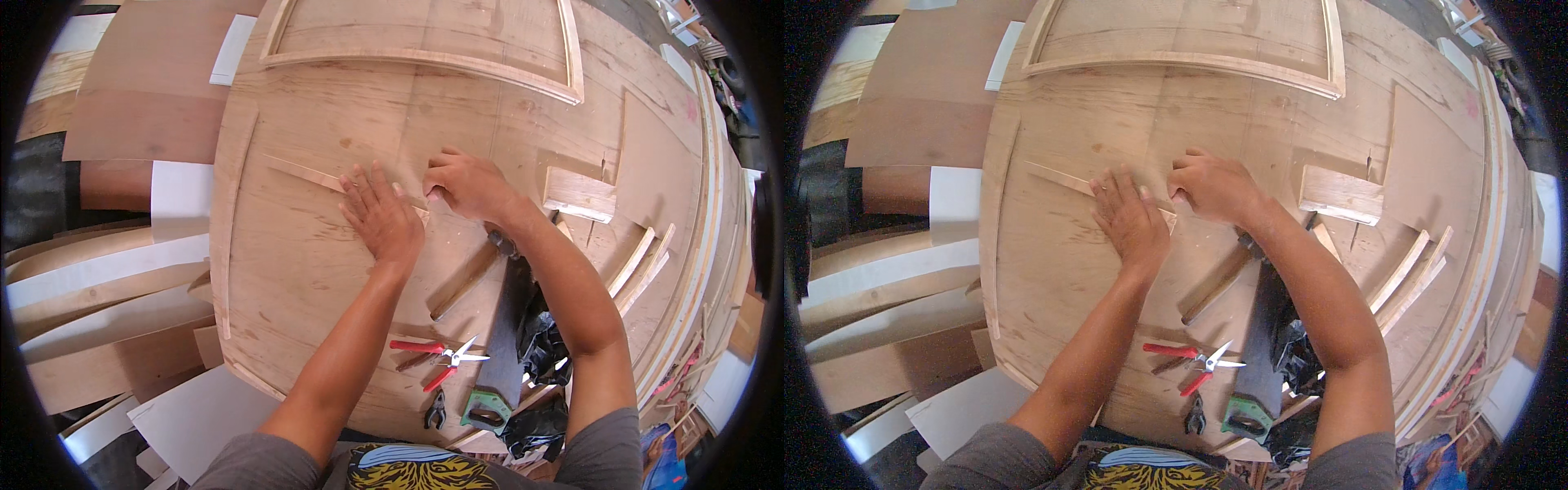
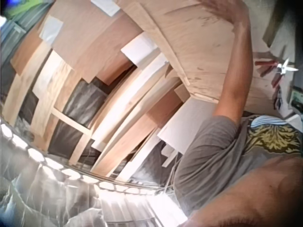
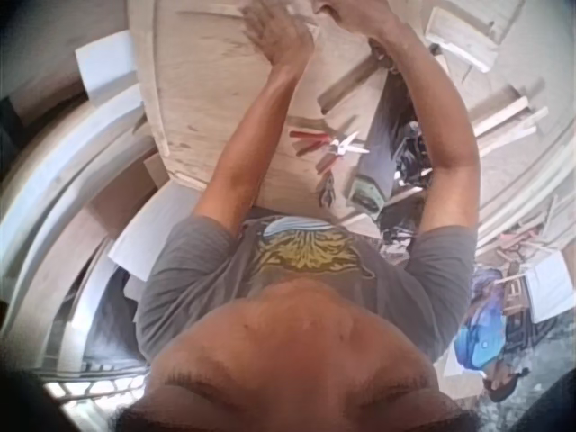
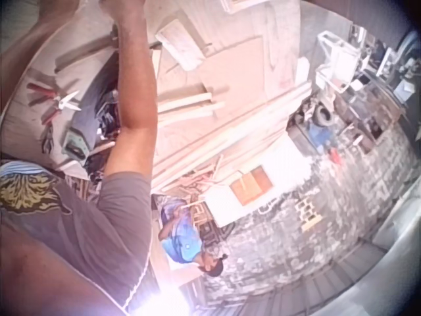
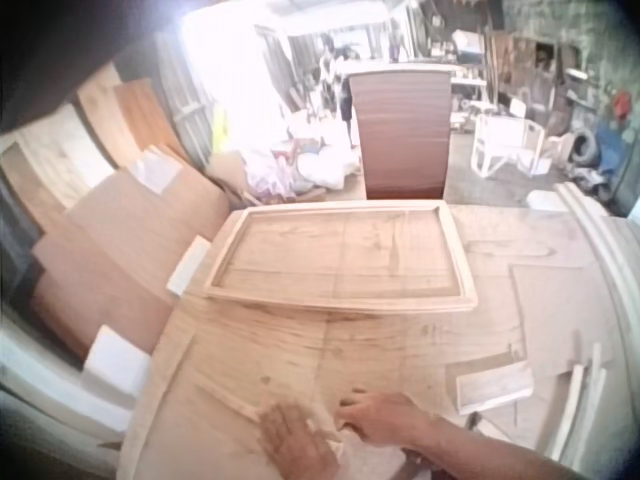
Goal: The person hammers small wooden strips into a larger wooden board to form a frame, using a hammer and pins.
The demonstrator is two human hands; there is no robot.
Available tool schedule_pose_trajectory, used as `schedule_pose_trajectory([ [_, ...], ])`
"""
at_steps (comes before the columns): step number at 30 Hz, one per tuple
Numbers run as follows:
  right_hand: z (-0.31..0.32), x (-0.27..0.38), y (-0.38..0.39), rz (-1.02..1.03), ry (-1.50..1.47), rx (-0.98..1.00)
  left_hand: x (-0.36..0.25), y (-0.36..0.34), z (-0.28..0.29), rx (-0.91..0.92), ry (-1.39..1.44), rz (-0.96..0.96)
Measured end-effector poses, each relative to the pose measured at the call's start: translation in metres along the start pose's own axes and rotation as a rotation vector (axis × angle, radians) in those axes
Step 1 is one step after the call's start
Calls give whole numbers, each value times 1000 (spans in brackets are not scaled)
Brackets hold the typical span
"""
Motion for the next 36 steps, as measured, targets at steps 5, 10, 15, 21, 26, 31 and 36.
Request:
schedule_pose_trajectory([
  [5,-5,8,-3,124,30,70,6,8,4,-7,-20,-42],
  [10,-8,3,-3,170,71,30,3,10,4,-6,-14,-88],
  [15,-3,-3,-9,141,35,24,4,10,7,5,-35,-87],
  [21,-7,-2,-7,253,152,8,4,11,3,55,-57,-74],
  [26,-9,-2,-7,236,113,23,5,11,5,39,-64,-78],
  [31,-11,-4,-5,232,117,11,5,10,2,17,-30,-114],
  [36,-10,-4,-4,251,136,5,5,9,3,-6,-10,-131],
])
Point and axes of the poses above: each hand's wrist, its own y-axis away from the middle knuckle, its own z-axis out of the back of the hand, x = y × z, the point moved 5 cm from there along -y, towards the middle knuckle, and after that the axes turned 4 degrees about -y, right-handed, at the moved point
